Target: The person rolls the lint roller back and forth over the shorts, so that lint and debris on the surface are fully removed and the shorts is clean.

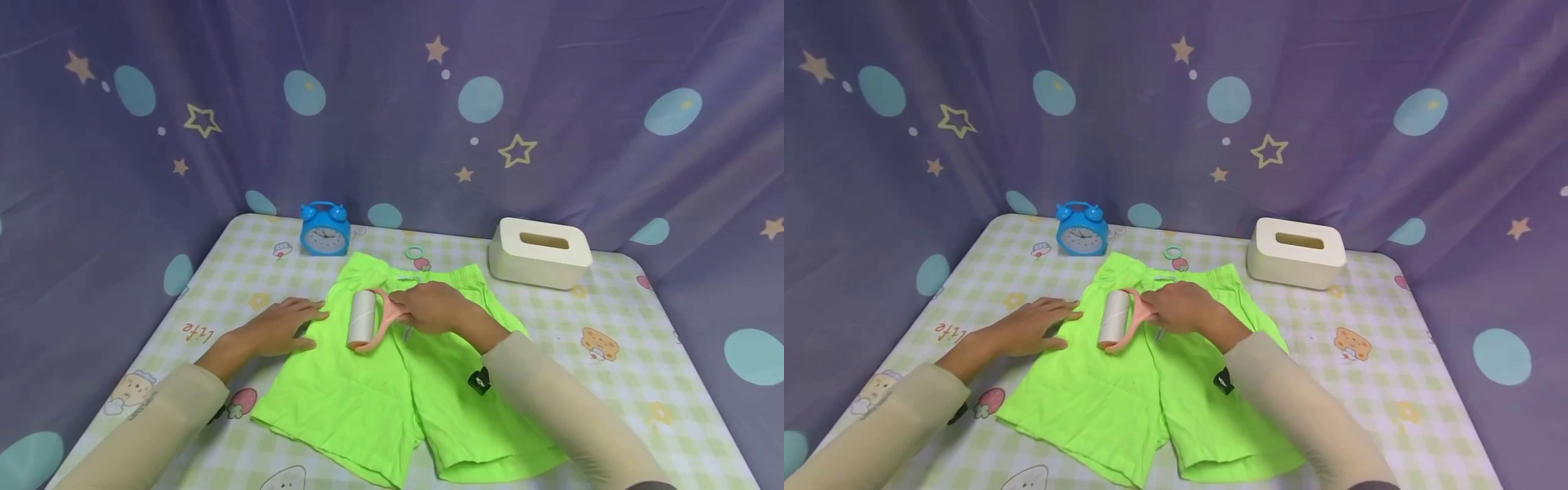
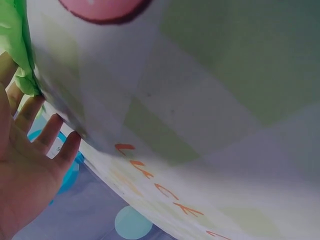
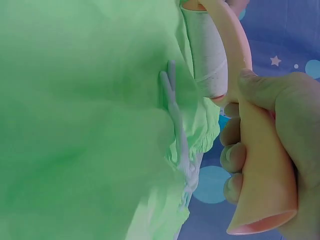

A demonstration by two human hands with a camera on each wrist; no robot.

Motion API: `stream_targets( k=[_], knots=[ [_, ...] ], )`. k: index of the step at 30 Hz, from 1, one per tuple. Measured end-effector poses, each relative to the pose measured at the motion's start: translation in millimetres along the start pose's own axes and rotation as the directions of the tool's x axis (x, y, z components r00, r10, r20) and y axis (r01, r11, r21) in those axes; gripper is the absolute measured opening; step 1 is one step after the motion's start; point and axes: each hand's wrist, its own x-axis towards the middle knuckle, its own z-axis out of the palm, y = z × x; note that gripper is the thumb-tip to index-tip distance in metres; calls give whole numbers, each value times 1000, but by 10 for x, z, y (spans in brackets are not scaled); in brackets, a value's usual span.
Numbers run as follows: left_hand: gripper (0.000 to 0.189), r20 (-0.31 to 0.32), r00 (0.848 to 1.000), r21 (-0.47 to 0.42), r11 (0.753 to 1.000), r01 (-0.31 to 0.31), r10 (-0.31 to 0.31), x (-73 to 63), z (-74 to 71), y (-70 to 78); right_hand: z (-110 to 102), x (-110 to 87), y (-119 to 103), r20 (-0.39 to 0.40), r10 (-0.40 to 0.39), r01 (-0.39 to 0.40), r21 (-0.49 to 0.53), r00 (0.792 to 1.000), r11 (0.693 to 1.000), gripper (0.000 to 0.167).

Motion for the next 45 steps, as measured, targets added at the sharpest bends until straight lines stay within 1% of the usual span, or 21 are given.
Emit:
stream_targets(
  k=[5,9,15,22,26,28,31,33,38,42,45],
  knots=[
    [59,25,1000,-6,1000,9,-9,-6,-6,-14,35,93,-60,2,7,-7,-23,1000,1000,19],
    [58,14,1000,7,1000,-7,7,1,-4,-27,35,146,-131,8,25,-25,-32,1000,999,22],
    [58,3,1000,10,1000,-18,18,11,4,-37,47,210,-227,1,48,-48,-39,999,998,21],
    [58,0,1000,15,1000,7,-7,17,14,-31,85,256,-312,-44,37,-39,-54,998,998,22],
    [57,-11,1000,29,1000,-6,6,16,24,-27,100,272,-350,-50,41,-44,-57,998,997,23],
    [56,-11,1000,30,1000,-4,4,14,22,-23,103,269,-362,-49,52,-55,-65,997,996,28],
    [57,-13,1000,36,999,-5,5,8,13,-19,120,262,-367,-53,69,-73,-77,996,994,40],
    [56,-13,1000,35,999,-5,5,5,7,-14,137,252,-367,-60,75,-80,-80,995,994,43],
    [57,-10,1000,26,1000,-8,8,4,4,-16,163,213,-370,-82,65,-69,-41,994,997,24],
    [57,-13,1000,22,1000,-13,13,-2,15,-24,183,174,-362,-96,59,-60,-8,994,998,21],
    [56,-19,1000,15,1000,-20,20,-5,18,-27,208,143,-338,-109,54,-56,-11,993,998,22]
  ],
)
